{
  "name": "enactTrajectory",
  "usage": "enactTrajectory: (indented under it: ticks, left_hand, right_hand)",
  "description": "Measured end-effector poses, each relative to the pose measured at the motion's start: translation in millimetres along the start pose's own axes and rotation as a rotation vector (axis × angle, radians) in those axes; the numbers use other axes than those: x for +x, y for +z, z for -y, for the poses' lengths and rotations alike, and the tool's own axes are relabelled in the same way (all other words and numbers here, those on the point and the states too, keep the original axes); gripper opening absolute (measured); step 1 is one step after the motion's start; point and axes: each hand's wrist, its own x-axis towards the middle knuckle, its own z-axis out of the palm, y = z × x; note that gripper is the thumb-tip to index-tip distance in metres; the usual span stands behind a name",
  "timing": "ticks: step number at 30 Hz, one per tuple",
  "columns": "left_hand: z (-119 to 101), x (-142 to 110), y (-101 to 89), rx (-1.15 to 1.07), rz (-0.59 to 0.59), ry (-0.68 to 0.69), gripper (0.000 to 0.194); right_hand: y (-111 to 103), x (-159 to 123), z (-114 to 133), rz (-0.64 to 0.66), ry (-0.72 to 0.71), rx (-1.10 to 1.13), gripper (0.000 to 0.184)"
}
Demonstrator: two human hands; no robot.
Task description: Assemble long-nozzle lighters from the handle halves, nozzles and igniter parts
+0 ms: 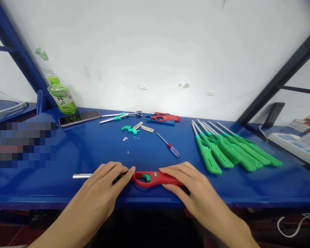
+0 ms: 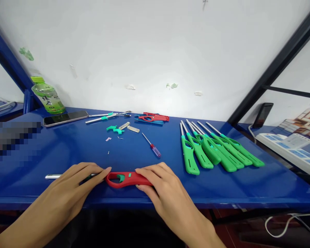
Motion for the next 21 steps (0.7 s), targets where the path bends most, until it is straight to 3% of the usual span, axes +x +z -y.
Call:
enactTrajectory:
  ticks: [10,15,21]
  left_hand:
    - [0.4,1.1,1.6,-0.118,-0.013,-0.111,0.037]
    - [1.3,6.3,-0.7,-0.159,-0.08,-0.044,0.03]
    - [5.2,3.5,0.2,-0.222,-0.044,-0.021,0.035]
  right_hand:
    - [0.3,5.4,-0.6,-0.052,-0.021,0.107,0.029]
    - [-2.9,2.9,-1.7,-0.045,-0.037,0.132,0.027]
    - [-3.3,1.6,-1.9,-0.048,-0.089,0.122,0.029]
